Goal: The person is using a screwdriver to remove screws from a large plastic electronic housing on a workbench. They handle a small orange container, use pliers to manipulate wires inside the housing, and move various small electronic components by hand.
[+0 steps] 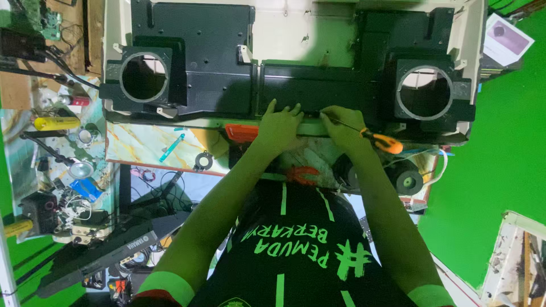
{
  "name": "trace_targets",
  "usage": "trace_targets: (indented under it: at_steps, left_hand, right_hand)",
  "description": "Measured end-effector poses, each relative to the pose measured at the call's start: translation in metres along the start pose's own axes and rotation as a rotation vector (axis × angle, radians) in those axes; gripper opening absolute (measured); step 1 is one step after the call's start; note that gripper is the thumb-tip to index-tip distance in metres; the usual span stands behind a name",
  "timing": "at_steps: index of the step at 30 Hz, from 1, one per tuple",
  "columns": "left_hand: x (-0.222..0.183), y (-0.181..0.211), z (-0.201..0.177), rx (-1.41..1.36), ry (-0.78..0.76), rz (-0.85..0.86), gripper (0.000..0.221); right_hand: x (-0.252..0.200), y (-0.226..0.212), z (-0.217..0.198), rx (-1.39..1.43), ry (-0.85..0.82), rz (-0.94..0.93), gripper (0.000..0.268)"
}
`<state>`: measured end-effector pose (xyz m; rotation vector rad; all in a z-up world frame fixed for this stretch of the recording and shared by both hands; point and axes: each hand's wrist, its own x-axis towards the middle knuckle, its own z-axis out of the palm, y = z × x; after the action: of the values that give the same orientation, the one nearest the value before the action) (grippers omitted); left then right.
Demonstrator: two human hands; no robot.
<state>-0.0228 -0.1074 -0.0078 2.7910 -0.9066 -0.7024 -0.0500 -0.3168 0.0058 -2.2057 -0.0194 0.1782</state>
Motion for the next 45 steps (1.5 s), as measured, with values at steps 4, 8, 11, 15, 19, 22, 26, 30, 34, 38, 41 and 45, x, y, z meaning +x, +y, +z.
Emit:
trace_targets:
  at_steps: [4, 8, 11, 15, 19, 22, 26, 30, 34, 38, 41, 45]
  left_hand:
    - [0.003, 0.002, -0.005, 0.010, -0.029, -0.017, 0.081]
    - [0.004, 0.000, -0.009, 0.014, -0.075, -0.028, 0.080]
    - [0.003, 0.000, -0.009, -0.005, -0.070, -0.019, 0.080]
    - [0.002, -0.001, -0.006, 0.003, -0.026, -0.016, 0.076]
    - [0.000, -0.002, -0.002, -0.015, 0.022, 0.002, 0.075]
    - [0.001, -0.003, -0.003, -0.020, 0.005, 0.004, 0.076]
    - [-0.001, -0.003, -0.003, -0.021, 0.019, 0.001, 0.076]
    - [0.003, -0.003, -0.003, -0.016, -0.058, -0.010, 0.076]
    - [0.002, -0.001, -0.005, -0.012, -0.029, 0.000, 0.079]
    - [-0.007, 0.005, -0.025, -0.019, -0.008, -0.004, 0.089]
    - [-0.022, 0.015, -0.050, -0.253, 0.180, 0.047, 0.092]
    - [-0.021, 0.030, -0.080, -0.533, 0.532, 0.429, 0.044]
  right_hand:
    - [0.008, 0.000, -0.004, -0.017, -0.056, 0.044, 0.023]
    - [0.011, 0.000, -0.001, -0.068, -0.121, 0.097, 0.023]
    - [0.012, 0.003, 0.002, 0.030, -0.091, 0.005, 0.023]
    - [0.015, 0.006, 0.006, -0.084, -0.105, -0.040, 0.021]
    - [0.015, 0.005, 0.010, -0.108, -0.118, -0.055, 0.021]
    - [0.016, 0.002, 0.010, -0.093, -0.115, -0.069, 0.020]
    - [0.015, -0.003, 0.012, -0.143, -0.087, -0.050, 0.021]
    - [0.017, -0.003, 0.012, -0.145, -0.136, 0.019, 0.020]
    - [0.017, 0.003, 0.014, -0.106, -0.104, -0.074, 0.019]
    - [0.016, 0.009, 0.018, -0.118, -0.098, -0.136, 0.017]
    - [0.019, 0.012, 0.019, -0.128, -0.152, -0.137, 0.018]
    - [0.023, 0.018, 0.023, -0.140, -0.208, -0.133, 0.023]
